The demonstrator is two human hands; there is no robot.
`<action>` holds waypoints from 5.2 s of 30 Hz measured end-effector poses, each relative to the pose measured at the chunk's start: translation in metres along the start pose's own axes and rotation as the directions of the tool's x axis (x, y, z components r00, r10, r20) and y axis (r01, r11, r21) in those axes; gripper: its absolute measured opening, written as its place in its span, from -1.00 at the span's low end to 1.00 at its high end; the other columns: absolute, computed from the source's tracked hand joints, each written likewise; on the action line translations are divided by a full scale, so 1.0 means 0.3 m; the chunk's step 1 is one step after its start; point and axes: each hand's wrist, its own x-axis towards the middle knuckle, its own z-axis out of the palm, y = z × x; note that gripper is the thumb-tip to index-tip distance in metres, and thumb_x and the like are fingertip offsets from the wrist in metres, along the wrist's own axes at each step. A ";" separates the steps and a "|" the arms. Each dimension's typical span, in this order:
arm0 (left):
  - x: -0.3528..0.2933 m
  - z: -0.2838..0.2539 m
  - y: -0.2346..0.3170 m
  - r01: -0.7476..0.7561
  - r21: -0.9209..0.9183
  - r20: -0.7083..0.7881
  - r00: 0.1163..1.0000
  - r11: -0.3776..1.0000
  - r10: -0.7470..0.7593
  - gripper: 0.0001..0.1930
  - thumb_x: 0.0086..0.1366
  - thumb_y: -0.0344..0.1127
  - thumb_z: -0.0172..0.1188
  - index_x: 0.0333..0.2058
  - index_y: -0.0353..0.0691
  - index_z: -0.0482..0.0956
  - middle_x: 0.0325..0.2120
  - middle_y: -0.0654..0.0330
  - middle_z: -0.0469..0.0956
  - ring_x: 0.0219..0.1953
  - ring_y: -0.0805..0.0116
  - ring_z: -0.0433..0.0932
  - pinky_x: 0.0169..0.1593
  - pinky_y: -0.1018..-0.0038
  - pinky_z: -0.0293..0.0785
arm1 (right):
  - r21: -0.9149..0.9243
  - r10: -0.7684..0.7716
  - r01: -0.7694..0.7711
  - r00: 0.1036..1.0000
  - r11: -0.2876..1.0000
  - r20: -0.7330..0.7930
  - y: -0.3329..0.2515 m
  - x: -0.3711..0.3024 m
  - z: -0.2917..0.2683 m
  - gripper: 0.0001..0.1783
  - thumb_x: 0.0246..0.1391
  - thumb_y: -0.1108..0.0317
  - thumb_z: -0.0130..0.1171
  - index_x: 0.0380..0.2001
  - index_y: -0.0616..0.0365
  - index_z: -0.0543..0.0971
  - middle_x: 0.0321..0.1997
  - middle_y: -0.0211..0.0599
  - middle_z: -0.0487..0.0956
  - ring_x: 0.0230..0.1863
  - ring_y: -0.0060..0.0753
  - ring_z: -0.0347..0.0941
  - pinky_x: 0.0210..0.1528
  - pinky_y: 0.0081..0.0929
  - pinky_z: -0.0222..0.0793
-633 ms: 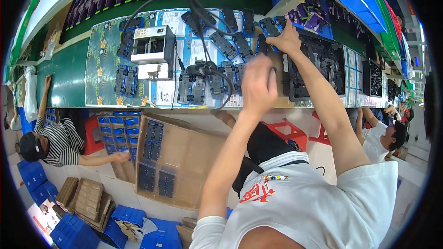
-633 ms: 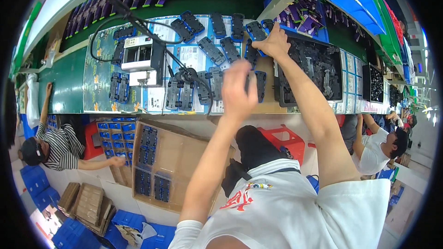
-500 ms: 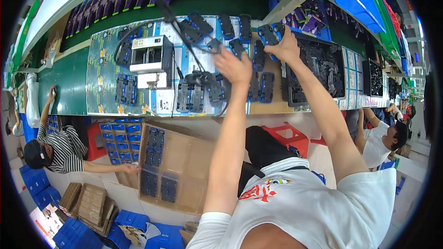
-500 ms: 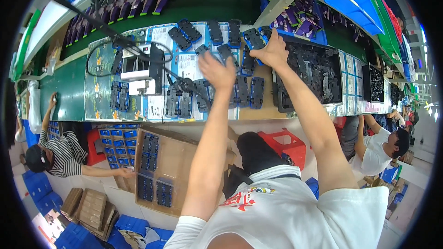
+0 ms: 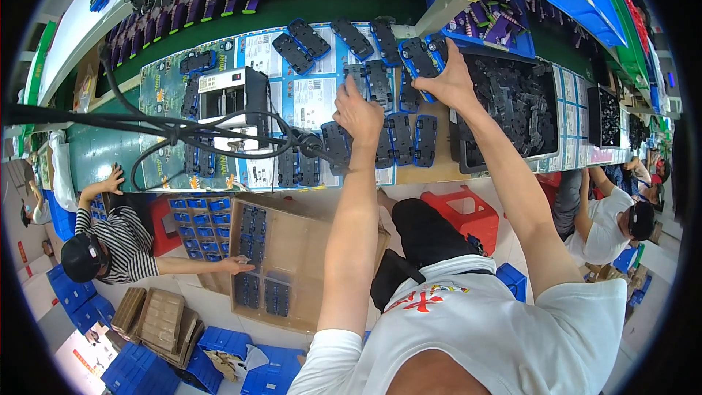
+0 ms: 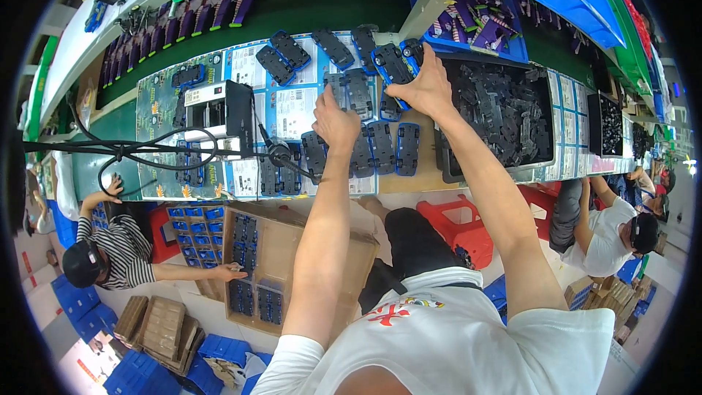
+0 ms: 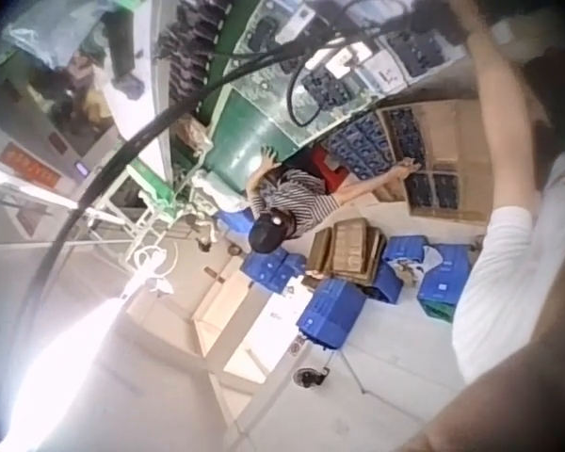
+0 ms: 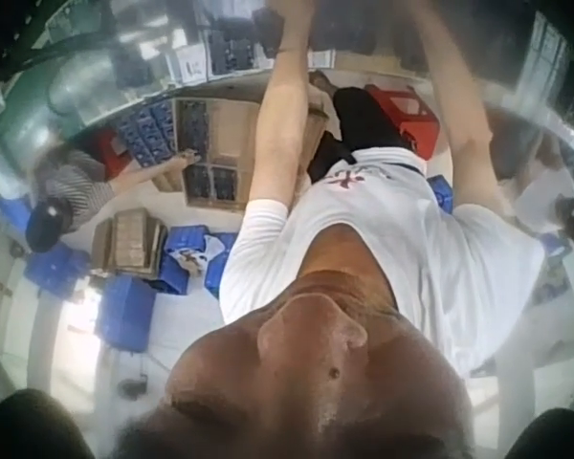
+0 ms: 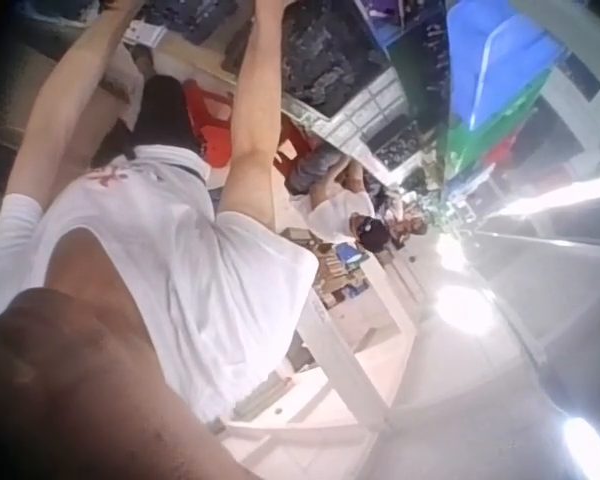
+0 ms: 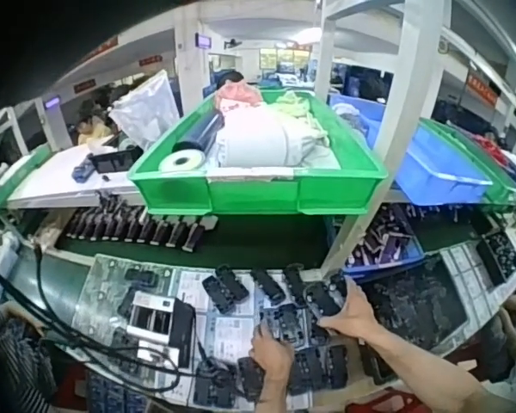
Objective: The person moves a plastic bin, carries a box of toy car chassis to a workbench, unloads the chassis onto the table, and drives screws into them using an electric screwdriver.
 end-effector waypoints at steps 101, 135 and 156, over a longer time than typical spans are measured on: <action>-1.739 -0.827 -2.327 0.342 0.381 -0.073 0.937 0.859 -0.341 0.03 -0.32 -0.32 0.50 0.23 -0.30 0.21 0.05 -0.03 0.41 0.16 -0.02 0.39 0.31 0.15 0.29 | 0.205 -0.615 0.960 -0.279 -0.190 0.737 -0.376 -2.085 1.895 0.16 -0.54 0.09 0.64 0.22 0.24 0.33 0.06 -0.19 0.45 0.17 -0.16 0.36 0.21 -0.11 0.22; -0.742 -0.958 -1.066 0.218 -0.098 -0.259 0.937 0.971 -0.236 0.03 -0.26 -0.09 0.48 0.22 -0.40 0.25 0.05 -0.18 0.48 0.13 -0.15 0.46 0.22 0.10 0.39 | 0.198 -0.598 0.654 0.471 0.730 0.648 -0.273 -1.115 0.464 0.17 -0.51 0.08 0.51 0.26 0.32 0.26 0.20 0.18 0.40 0.26 0.18 0.32 0.33 -0.09 0.25; 0.063 -0.835 -0.860 0.288 0.438 -0.106 0.957 0.852 -0.269 0.09 -0.31 -0.06 0.54 0.20 -0.40 0.18 0.02 -0.12 0.44 0.14 -0.09 0.41 0.21 -0.01 0.31 | 0.105 -0.312 0.334 0.662 0.937 0.681 -0.062 -0.714 0.139 0.28 -0.54 0.15 0.58 0.32 0.31 0.17 0.29 0.13 0.30 0.36 0.08 0.25 0.43 -0.17 0.14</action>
